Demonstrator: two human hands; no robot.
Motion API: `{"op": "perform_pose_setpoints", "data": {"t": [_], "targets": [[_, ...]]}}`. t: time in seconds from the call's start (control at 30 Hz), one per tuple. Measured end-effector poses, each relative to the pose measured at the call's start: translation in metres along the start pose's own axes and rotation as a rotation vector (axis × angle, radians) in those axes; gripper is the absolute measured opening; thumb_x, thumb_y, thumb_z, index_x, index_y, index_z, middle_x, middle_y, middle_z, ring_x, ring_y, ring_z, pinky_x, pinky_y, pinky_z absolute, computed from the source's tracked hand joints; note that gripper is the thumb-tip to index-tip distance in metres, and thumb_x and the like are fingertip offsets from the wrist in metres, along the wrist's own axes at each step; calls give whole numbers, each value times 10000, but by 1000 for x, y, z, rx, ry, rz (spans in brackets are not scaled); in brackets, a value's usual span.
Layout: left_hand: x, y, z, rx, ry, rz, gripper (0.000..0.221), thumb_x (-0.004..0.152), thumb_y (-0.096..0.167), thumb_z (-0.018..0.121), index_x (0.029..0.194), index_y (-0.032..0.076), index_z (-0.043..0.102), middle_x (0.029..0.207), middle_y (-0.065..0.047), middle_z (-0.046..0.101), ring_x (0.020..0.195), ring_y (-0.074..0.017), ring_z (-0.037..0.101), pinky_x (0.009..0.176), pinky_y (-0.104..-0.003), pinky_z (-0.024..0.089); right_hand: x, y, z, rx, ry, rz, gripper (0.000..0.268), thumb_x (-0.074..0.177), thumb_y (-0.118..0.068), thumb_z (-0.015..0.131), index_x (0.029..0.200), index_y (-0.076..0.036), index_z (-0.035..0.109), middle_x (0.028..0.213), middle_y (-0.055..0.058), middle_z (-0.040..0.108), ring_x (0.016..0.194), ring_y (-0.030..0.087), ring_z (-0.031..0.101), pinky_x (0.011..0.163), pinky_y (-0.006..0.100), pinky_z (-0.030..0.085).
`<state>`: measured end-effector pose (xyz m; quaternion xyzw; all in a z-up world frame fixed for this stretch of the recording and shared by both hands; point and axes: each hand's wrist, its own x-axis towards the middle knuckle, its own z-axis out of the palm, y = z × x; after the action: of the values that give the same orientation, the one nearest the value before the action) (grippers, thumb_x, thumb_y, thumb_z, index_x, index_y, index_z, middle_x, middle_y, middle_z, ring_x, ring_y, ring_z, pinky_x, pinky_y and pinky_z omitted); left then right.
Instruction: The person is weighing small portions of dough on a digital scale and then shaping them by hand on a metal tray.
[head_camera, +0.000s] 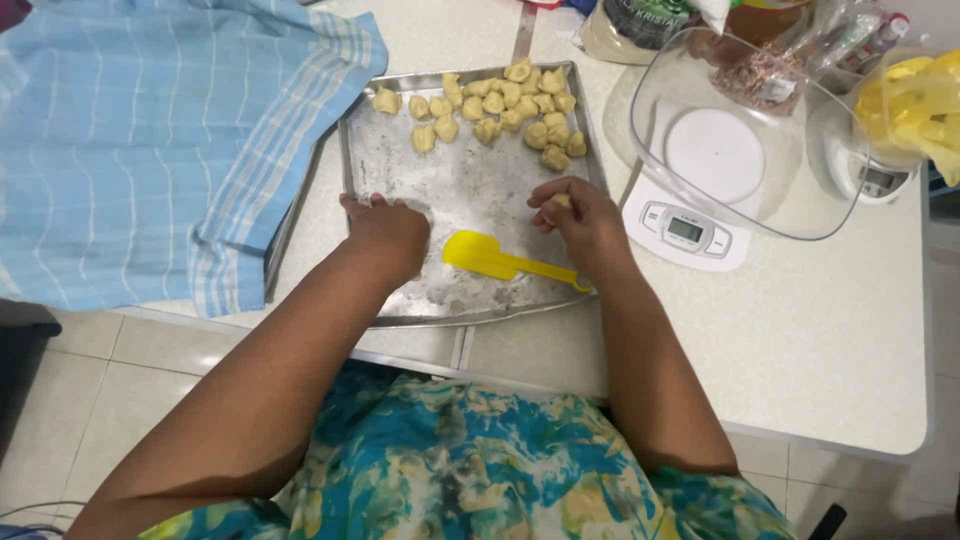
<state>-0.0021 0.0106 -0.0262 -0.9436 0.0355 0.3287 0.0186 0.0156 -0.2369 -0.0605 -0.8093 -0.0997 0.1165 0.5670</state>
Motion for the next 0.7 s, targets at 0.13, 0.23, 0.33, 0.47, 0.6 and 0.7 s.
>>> {"op": "perform_pose_setpoints", "data": {"t": [0.13, 0.23, 0.33, 0.47, 0.6, 0.7], "targets": [[3, -9, 13, 8, 60, 40, 618, 801, 124, 839, 1348, -80, 635, 1445, -303, 573, 1381, -562, 461, 1076, -849, 115, 3, 26, 11, -11, 51, -128, 160, 1059, -54, 582, 1130, -79, 723, 826, 106, 722, 736, 184, 703, 801, 323, 573], [13, -14, 25, 29, 98, 53, 672, 790, 190, 866, 1344, -105, 624, 1404, -327, 598, 1329, -585, 507, 1069, -845, 139, -3, 15, 14, 7, 64, -160, 220, 1087, -188, 492, 1073, -68, 676, 899, 142, 704, 739, 211, 634, 769, 378, 552], [10, -16, 28, 46, 154, 26, 815, 765, 252, 901, 1380, -158, 556, 1344, -424, 581, 1260, -593, 561, 1085, -813, 169, -12, -11, 15, -89, 51, -146, 256, 950, -130, 707, 1198, -112, 646, 914, 116, 633, 784, 224, 642, 775, 398, 553], [-5, -14, 18, 27, 177, 35, 883, 736, 250, 909, 1396, -182, 511, 1304, -454, 576, 1222, -590, 590, 1120, -760, 194, -17, -17, 19, -125, -10, -144, 278, 1009, -163, 591, 1277, -92, 576, 1054, 159, 602, 850, 300, 655, 817, 427, 555], [-13, -10, 14, 54, 166, 22, 886, 744, 278, 896, 1412, -154, 505, 1292, -430, 592, 1210, -556, 610, 1143, -720, 216, -19, -26, 22, -94, -142, 10, 400, 1052, -305, 526, 1376, -78, 468, 1005, 175, 661, 764, 316, 705, 796, 472, 574], [-22, -6, 4, 53, 148, 15, 856, 761, 254, 878, 1417, -147, 502, 1302, -426, 590, 1231, -543, 604, 1148, -710, 231, -17, -44, 19, -200, -268, 93, 382, 1081, -364, 438, 1375, -123, 472, 960, 147, 675, 800, 297, 728, 830, 456, 585]]}}
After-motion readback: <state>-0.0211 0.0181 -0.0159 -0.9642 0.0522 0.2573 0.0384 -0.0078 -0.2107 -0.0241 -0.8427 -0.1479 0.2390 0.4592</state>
